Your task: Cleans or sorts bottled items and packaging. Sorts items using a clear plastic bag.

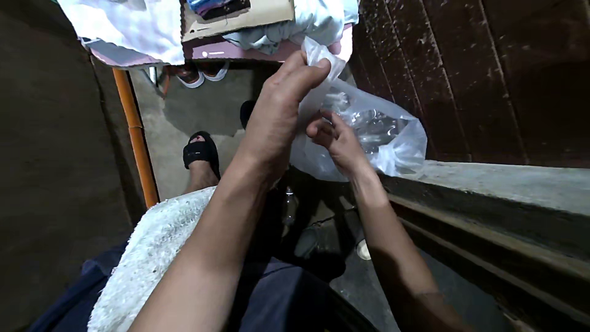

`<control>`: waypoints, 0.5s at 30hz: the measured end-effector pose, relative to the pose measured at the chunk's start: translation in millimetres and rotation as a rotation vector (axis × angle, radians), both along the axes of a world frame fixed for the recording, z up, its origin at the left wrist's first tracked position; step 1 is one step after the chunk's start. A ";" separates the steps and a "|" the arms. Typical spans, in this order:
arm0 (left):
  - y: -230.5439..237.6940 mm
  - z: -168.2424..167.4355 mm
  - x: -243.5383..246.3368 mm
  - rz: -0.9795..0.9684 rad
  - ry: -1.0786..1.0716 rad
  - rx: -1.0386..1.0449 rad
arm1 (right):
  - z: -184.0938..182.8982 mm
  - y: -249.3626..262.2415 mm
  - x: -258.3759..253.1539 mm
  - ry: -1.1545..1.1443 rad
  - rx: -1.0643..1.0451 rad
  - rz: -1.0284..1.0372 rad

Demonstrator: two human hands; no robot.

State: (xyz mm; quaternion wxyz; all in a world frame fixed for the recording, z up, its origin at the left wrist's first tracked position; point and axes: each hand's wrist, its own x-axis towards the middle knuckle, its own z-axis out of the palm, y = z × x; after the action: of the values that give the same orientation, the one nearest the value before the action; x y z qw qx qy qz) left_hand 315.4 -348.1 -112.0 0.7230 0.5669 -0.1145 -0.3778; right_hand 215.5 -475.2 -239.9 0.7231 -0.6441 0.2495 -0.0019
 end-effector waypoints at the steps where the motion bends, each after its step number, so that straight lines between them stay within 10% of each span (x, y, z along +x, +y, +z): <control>1: 0.5 -0.1 0.1 -0.003 -0.002 0.004 | -6.0 -0.2 3.9 -0.029 -0.099 0.033; 5: 2.8 1.6 3.0 0.032 -0.001 0.014 | -32.9 -14.9 4.4 0.028 -0.585 0.087; 11: -1.0 2.6 3.7 0.105 0.027 0.028 | -50.4 -31.3 -12.2 0.028 -0.619 0.175; 15: -6.1 7.4 3.8 0.105 0.062 0.069 | -40.5 -52.9 -13.2 0.487 -1.061 0.298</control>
State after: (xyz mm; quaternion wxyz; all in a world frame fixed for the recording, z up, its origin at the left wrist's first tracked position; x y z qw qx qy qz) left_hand 319.1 -354.2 -104.6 0.7252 0.5847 -0.0491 -0.3602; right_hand 202.4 -528.1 -280.4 0.2175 -0.9270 0.2800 0.1226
